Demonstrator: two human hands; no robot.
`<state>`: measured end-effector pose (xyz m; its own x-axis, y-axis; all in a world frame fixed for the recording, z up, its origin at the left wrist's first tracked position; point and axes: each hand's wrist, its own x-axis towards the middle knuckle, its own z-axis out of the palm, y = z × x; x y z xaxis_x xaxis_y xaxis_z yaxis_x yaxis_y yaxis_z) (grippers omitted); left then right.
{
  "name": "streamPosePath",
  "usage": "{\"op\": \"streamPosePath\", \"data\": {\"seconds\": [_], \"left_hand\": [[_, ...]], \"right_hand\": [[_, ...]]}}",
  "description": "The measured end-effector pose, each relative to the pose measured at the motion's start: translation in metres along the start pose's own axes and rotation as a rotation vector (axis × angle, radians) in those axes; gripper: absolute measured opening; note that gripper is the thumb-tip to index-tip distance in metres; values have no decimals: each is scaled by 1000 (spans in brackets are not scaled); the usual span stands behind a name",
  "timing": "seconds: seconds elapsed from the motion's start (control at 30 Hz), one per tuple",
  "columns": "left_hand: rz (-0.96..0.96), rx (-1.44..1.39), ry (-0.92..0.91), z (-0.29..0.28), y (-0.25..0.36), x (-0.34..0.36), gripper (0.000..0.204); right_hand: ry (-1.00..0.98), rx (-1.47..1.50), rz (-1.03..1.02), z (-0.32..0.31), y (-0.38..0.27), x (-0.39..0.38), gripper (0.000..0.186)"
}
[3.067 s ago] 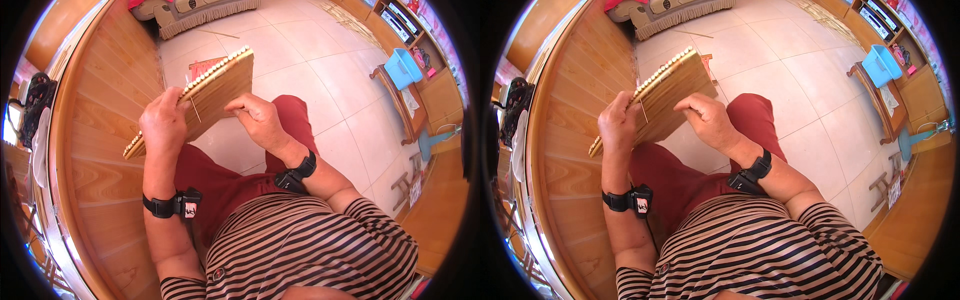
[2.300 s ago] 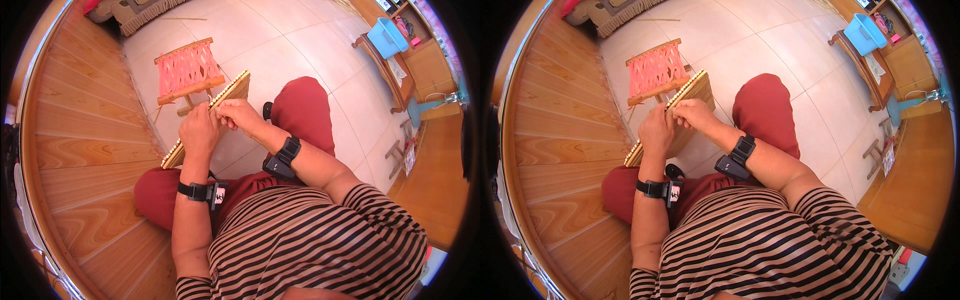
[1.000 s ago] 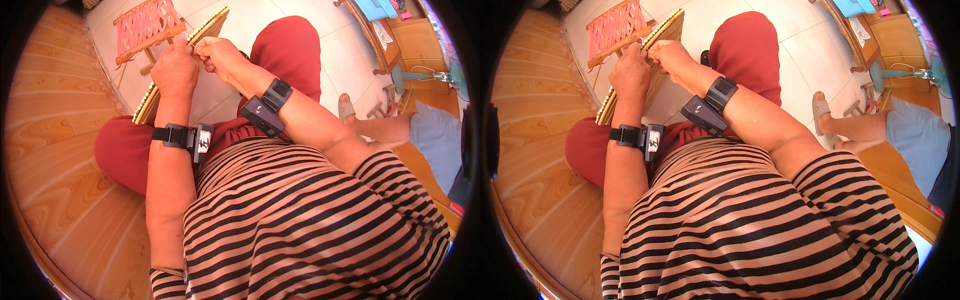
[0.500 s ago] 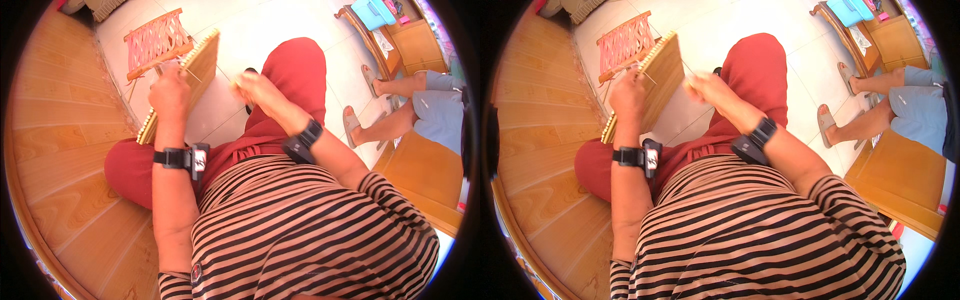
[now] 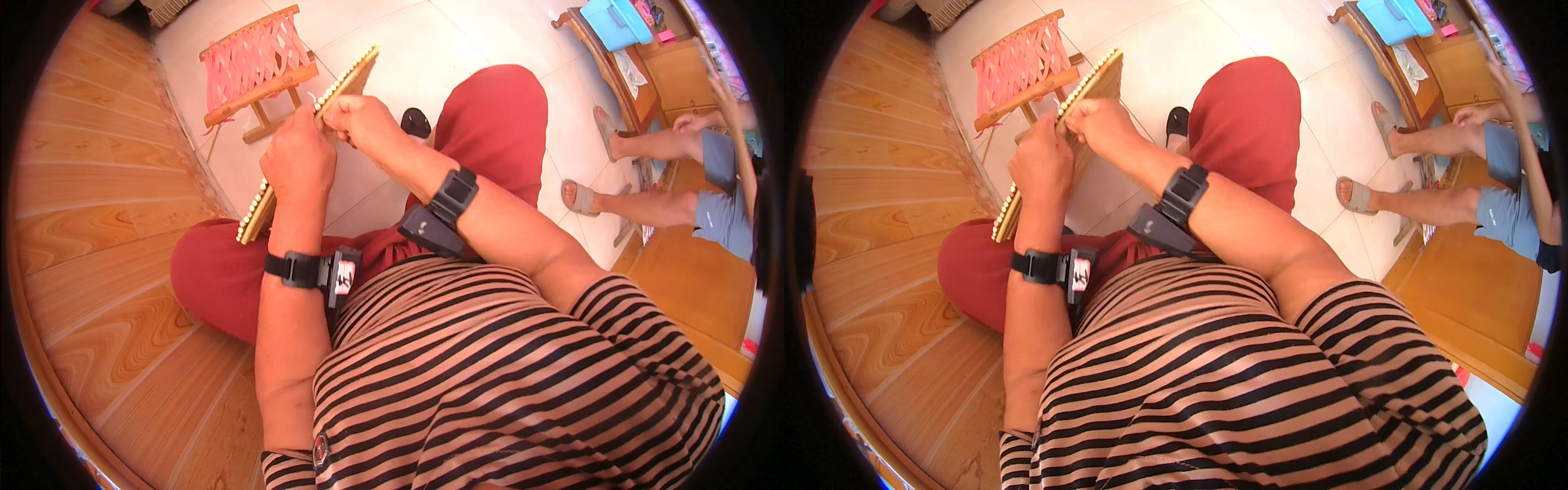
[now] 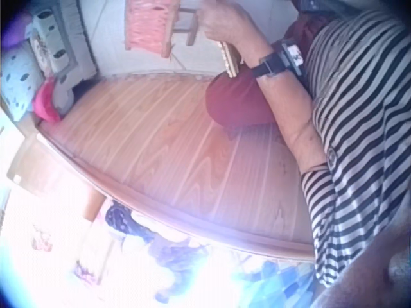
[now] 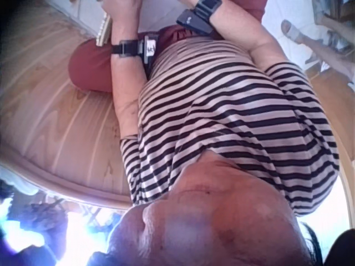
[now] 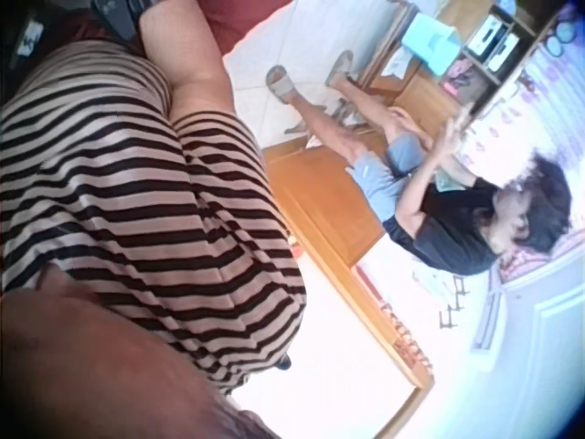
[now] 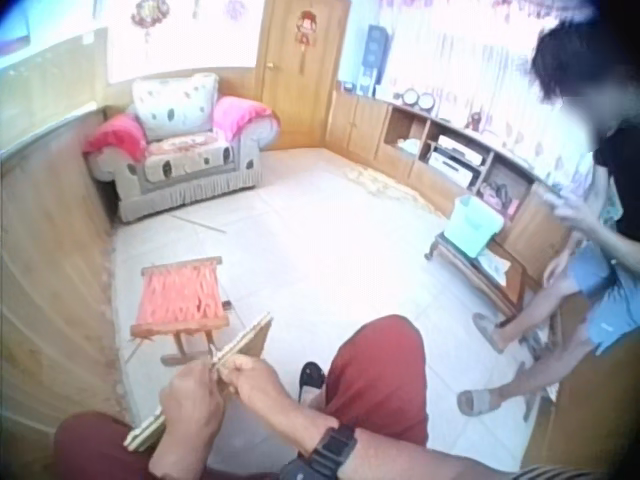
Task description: The person is using a needle and thread to weave together several thin wooden slats into a mat.
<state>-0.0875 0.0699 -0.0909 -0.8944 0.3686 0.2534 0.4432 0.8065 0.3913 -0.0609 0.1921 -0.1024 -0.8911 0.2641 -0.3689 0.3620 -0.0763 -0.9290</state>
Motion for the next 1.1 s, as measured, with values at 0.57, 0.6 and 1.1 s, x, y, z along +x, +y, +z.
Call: {"op": "streamPosePath", "data": {"seconds": [0.57,0.6,1.1], "left_hand": [[-276,52,-127,-9,-10,27,32],[-255,-53,-107,-9,-5,22,30],[387,-576,10,-6,-30,16,24]], "right_hand": [[120,-162,-108,-77,30,-76,14],[176,-234,-183,-72,19,-73,14],[115,-240,-274,-39,2,-39,11]]}}
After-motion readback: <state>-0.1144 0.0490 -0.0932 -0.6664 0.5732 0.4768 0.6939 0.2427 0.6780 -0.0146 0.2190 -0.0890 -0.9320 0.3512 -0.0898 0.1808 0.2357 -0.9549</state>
